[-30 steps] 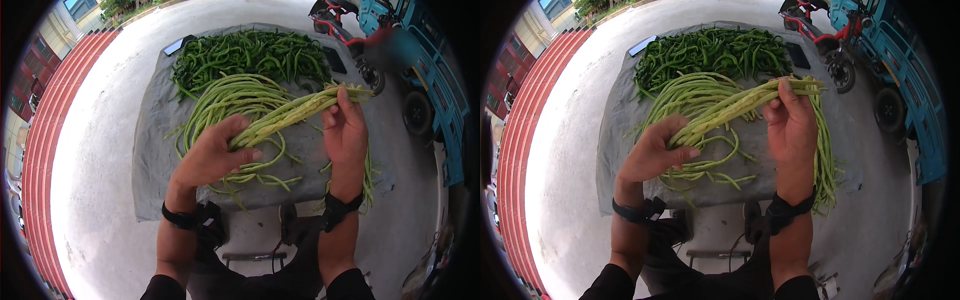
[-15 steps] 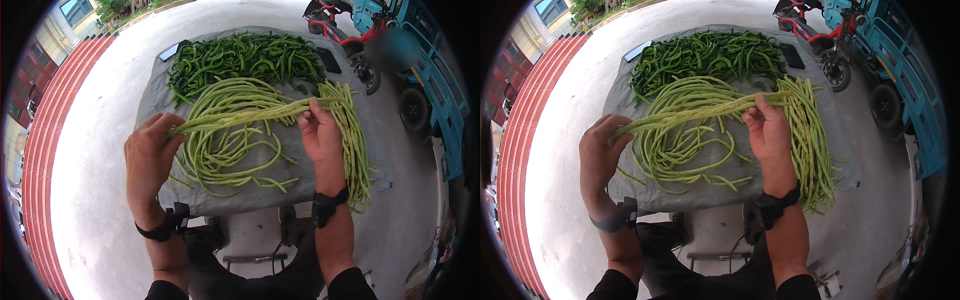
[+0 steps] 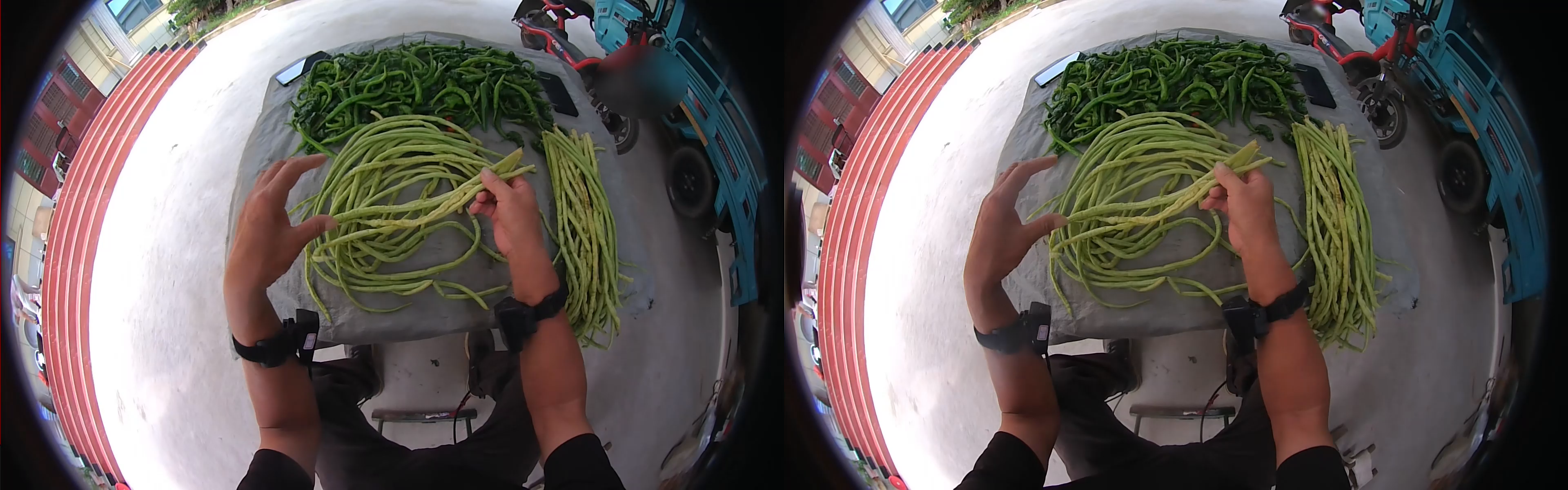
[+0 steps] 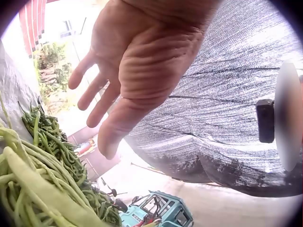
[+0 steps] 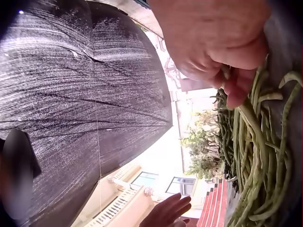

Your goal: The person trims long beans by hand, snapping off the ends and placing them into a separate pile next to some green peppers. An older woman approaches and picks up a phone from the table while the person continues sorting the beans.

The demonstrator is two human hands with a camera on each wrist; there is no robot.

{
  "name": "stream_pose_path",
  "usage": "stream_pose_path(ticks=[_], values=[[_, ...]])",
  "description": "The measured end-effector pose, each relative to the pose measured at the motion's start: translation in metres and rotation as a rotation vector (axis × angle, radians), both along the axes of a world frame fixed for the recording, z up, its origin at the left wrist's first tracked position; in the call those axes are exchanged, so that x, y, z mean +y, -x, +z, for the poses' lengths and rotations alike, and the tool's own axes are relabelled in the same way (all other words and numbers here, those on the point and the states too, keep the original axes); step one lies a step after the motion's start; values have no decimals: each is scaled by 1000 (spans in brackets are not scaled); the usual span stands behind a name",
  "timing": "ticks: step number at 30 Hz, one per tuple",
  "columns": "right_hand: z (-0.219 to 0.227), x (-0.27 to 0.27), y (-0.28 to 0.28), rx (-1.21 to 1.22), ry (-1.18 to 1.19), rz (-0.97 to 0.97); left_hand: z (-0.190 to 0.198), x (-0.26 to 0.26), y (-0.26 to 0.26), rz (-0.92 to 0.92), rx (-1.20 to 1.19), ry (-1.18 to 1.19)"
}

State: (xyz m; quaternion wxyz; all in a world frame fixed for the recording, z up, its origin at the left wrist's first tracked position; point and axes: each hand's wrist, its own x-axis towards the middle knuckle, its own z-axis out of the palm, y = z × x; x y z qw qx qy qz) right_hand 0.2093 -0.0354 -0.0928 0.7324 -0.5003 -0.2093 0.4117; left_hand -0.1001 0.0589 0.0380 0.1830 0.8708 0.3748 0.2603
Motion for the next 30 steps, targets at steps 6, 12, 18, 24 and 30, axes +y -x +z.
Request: stream_pose_path(ticks=[6,12,18,24,30], values=[[6,-7,-2,49,-30,51,4,-20,-24,-106,-99,-5],[3,-7,-5,83,-20,77,-67,-30,-85,-236,-95,-88],[1,-9,-6,98,30,111,-112,-27,-100,-167,93,-203],[-2,-8,-3,-49,118,108,-109,-28,-105,-92,9,-281],[3,-16,-8,-272,300,149,-85,-31,-95,-131,-5,-108]])
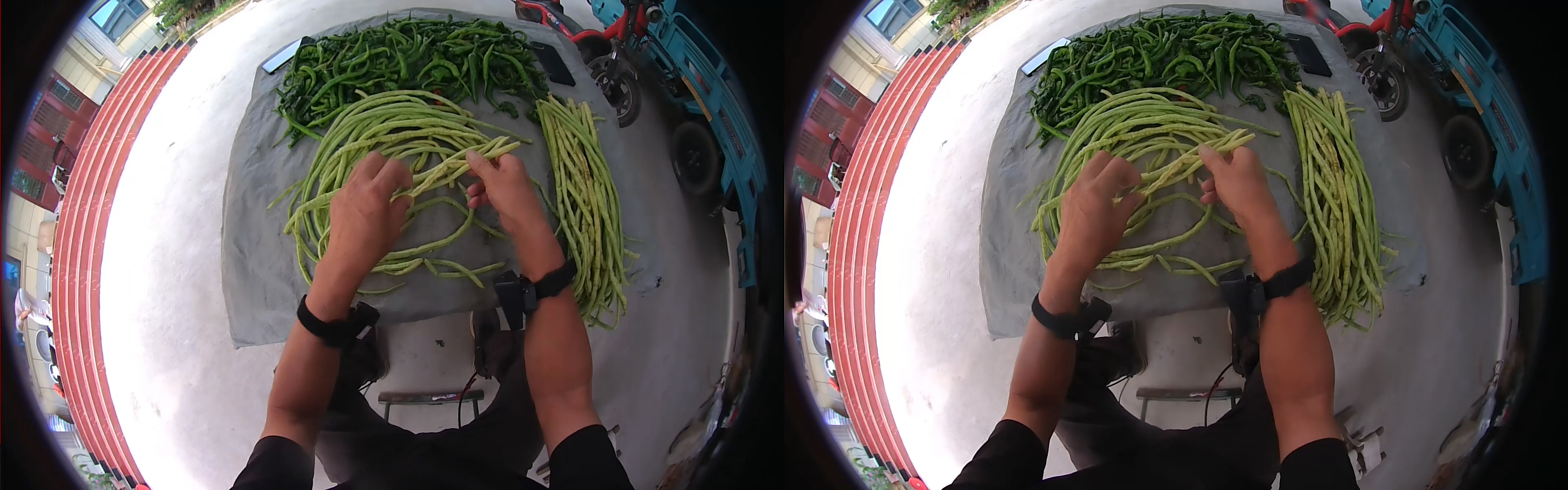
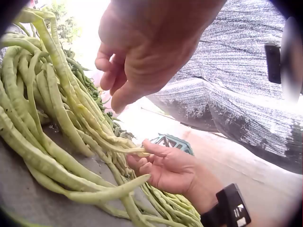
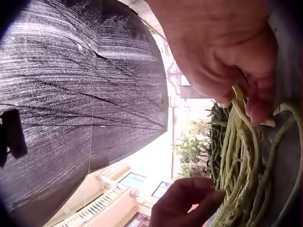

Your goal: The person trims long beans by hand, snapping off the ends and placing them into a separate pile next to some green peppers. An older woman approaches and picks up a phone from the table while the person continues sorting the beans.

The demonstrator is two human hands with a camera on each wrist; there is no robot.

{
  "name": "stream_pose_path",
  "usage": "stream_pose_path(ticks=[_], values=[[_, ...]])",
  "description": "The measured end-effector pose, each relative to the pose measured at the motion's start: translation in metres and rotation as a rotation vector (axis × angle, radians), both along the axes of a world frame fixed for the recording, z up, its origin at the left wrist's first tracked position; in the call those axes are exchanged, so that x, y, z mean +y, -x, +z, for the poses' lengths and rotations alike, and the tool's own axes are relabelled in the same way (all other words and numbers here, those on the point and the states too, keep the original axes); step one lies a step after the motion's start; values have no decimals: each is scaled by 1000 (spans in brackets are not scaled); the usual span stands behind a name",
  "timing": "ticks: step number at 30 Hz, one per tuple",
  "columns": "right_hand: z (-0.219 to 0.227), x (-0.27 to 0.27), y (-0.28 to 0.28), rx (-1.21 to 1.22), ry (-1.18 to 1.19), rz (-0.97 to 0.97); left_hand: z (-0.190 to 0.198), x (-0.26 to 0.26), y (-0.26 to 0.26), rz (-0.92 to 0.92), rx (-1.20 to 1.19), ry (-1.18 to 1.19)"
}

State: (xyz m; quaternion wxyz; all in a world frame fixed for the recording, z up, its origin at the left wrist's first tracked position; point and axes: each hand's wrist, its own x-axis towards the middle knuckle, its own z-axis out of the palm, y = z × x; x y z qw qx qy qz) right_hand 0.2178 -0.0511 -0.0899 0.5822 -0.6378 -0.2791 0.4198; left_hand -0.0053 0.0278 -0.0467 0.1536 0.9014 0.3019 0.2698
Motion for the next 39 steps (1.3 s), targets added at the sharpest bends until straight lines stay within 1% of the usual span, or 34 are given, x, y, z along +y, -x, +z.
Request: stream_pose_path(ticks=[4,7,10,13,19,22,25,28,31,33,37,39], values=[[-4,4,-1,107,-55,-48,2,14,13,76,22,-37],[3,0,-4,-168,128,-40,-11,17,17,53,38,-25],[4,-1,-13,-555,280,5,-19,16,16,22,62,-36],[2,-4,-15,-597,239,-7,-23,18,16,17,54,-56],[1,-6,-21,-521,228,68,-32,25,14,86,89,-151],[-3,-4,-20,-316,159,68,-33,26,13,108,100,-138],[1,-5,-15,-131,131,40,-31,24,12,115,52,-144],[-2,-3,-16,-48,144,37,-21,22,13,92,-18,-75],[-4,-2,-14,-44,122,7,-2,18,20,50,-53,-6],[-4,-1,-13,-33,110,2,8,17,24,37,-52,-20],[-5,2,-15,-30,143,7,14,21,31,59,-3,16],[-7,2,-16,-91,167,15,10,20,31,30,-7,-31]])
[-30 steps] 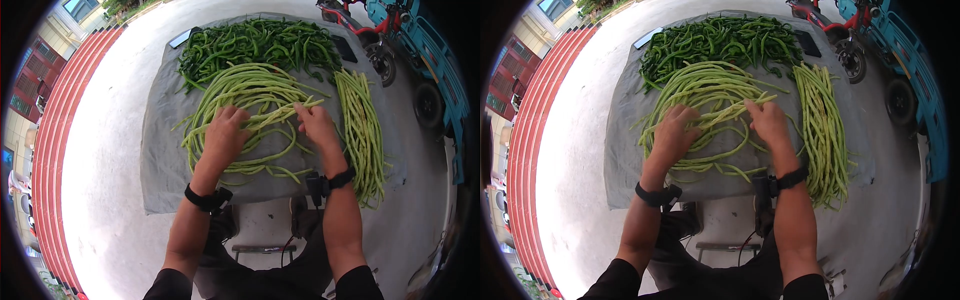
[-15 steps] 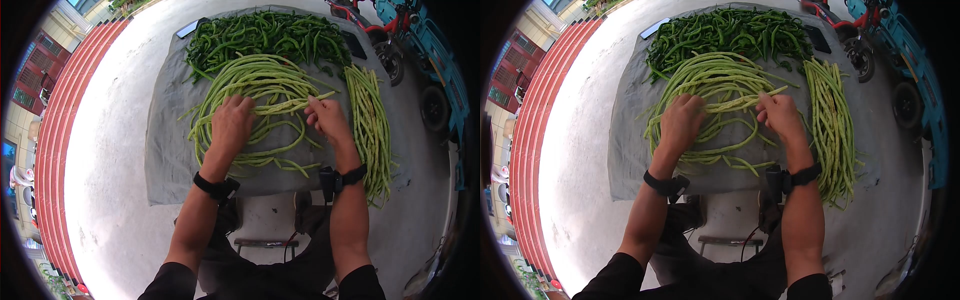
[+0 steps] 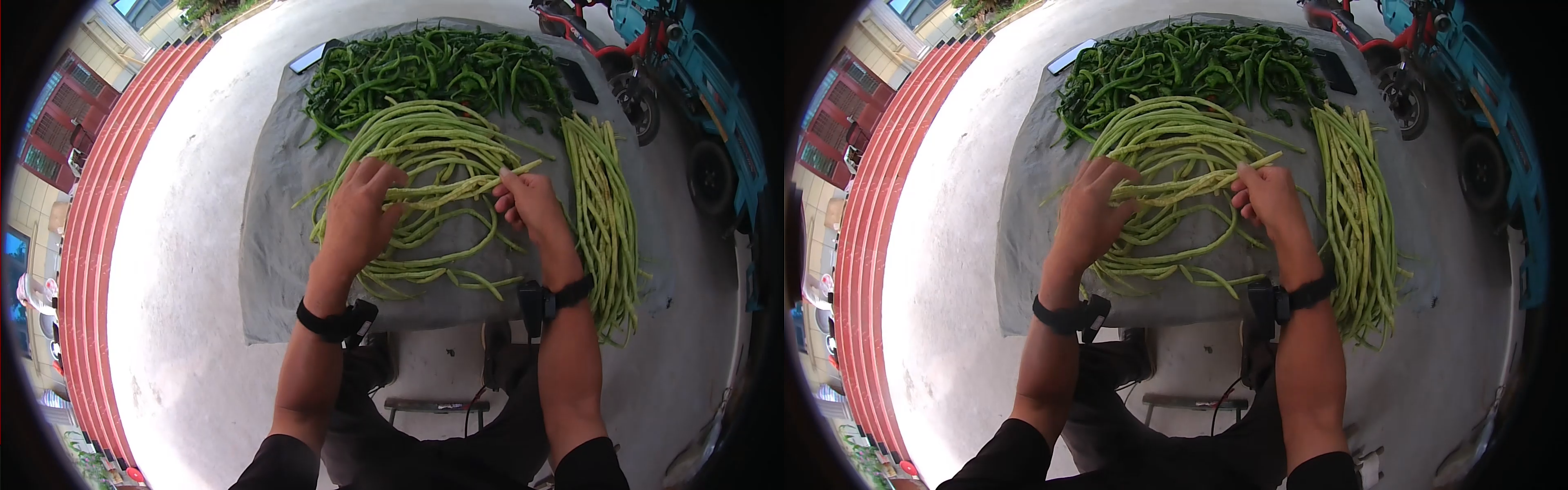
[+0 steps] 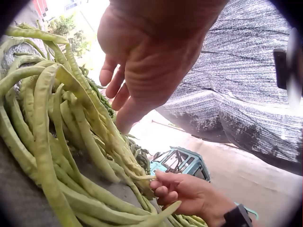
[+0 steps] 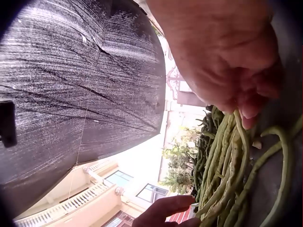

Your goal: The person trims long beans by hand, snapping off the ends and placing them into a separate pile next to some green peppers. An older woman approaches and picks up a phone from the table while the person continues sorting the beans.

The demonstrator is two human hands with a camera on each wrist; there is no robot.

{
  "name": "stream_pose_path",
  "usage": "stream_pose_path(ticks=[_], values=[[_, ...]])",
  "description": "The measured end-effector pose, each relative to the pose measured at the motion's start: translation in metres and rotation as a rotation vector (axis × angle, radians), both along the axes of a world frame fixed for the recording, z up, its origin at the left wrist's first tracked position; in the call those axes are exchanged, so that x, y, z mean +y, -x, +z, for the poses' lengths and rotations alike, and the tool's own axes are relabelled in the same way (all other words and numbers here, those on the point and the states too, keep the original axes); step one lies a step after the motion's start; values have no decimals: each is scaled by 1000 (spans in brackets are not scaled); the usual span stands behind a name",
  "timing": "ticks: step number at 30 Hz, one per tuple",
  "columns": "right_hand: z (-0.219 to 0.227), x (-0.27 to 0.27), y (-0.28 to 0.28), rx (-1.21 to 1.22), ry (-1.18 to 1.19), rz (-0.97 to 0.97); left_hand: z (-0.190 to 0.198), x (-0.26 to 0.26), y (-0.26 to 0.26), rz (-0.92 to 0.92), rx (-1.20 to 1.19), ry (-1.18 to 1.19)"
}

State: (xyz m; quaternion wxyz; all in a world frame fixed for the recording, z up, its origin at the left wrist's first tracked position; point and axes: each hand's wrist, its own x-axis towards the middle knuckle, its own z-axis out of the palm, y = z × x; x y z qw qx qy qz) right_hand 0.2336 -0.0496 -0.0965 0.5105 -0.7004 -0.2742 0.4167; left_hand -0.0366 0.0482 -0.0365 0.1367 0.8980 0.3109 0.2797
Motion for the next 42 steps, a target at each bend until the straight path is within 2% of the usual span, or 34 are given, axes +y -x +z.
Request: stream_pose_path(ticks=[4,7,10,16,22,27,36,42], values=[[3,-4,1,-302,58,35,-20,2,-8,-66,-1,-93],[-5,-5,-3,-486,51,51,-34,5,-12,-19,98,-102],[3,-11,-8,-535,155,102,-41,9,-13,4,123,-157],[24,-18,-11,-486,167,181,-36,5,-15,71,159,-168],[21,-18,-4,-384,-7,170,-39,6,-17,112,128,-198],[25,-20,3,-285,24,266,-39,7,-15,156,79,-184],[26,-21,6,-280,77,418,-43,8,-12,130,198,-145],[24,-19,11,-268,40,437,-37,7,-13,105,130,-214]])
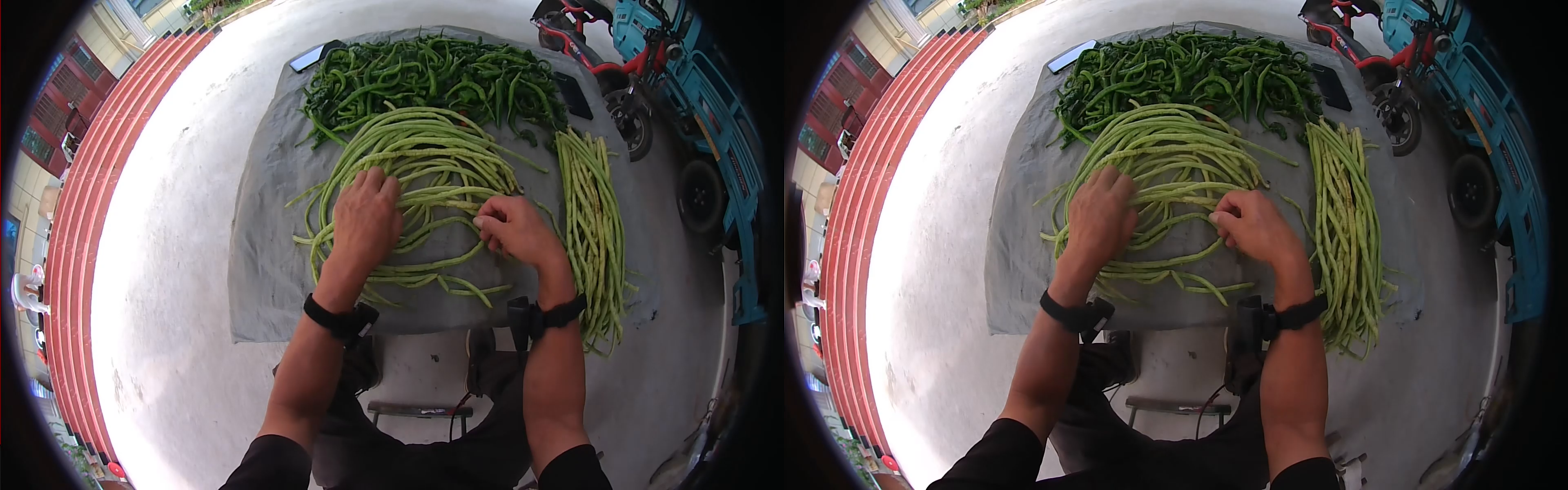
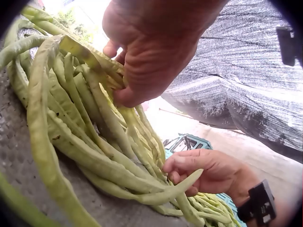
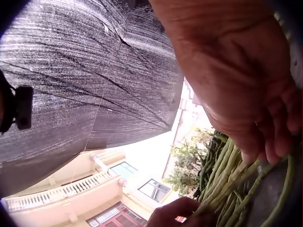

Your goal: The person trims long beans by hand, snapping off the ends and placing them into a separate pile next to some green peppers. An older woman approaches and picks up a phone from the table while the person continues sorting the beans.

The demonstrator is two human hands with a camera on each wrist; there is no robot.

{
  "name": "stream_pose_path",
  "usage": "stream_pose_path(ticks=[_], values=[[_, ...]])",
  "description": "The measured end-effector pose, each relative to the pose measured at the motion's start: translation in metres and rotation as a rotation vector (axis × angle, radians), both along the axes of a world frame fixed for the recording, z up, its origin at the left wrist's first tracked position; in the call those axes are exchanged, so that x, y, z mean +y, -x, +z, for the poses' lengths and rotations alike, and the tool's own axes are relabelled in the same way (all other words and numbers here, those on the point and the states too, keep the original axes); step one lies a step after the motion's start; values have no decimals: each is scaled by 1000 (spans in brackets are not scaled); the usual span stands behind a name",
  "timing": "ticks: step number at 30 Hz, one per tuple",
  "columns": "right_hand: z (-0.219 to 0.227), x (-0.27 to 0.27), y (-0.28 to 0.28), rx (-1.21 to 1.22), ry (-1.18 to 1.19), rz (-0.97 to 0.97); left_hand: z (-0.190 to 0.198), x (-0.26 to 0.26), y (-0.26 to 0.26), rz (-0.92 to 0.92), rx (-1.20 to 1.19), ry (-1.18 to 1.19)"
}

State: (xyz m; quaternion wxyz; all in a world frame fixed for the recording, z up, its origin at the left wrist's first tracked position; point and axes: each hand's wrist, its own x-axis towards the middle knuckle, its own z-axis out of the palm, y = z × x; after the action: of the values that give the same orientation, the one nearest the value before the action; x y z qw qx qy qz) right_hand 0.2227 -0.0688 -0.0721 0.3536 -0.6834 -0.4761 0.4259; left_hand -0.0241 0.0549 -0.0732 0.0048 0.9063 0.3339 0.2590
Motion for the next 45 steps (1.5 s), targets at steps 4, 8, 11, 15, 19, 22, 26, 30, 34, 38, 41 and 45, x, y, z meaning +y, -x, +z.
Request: stream_pose_path(ticks=[4,8,11,15,19,22,26,30,34,38,41,45], values=[[1,2,2,5,19,26,2,3,2,-5,-23,-22],[-1,2,5,20,11,25,5,2,4,24,-13,29],[-1,3,7,-1,-4,29,10,-2,4,43,2,82],[-1,4,10,-4,-6,27,11,-1,4,19,-55,152],[0,6,16,55,-4,32,16,-1,5,-19,-124,176],[4,7,25,178,8,23,17,-1,6,-25,-176,192],[2,9,26,312,36,-4,22,-4,6,-41,-232,192],[-7,13,34,721,-5,-120,22,-6,5,-43,-271,171],[-12,17,33,1100,-129,-185,21,-6,6,-84,-242,124],[-15,19,31,1235,-261,-225,21,-10,7,-147,-182,76],[-16,19,31,1262,-332,-304,21,-15,5,-173,-171,68],[-23,22,29,1260,-392,-404,14,-17,1,-180,-141,67]])
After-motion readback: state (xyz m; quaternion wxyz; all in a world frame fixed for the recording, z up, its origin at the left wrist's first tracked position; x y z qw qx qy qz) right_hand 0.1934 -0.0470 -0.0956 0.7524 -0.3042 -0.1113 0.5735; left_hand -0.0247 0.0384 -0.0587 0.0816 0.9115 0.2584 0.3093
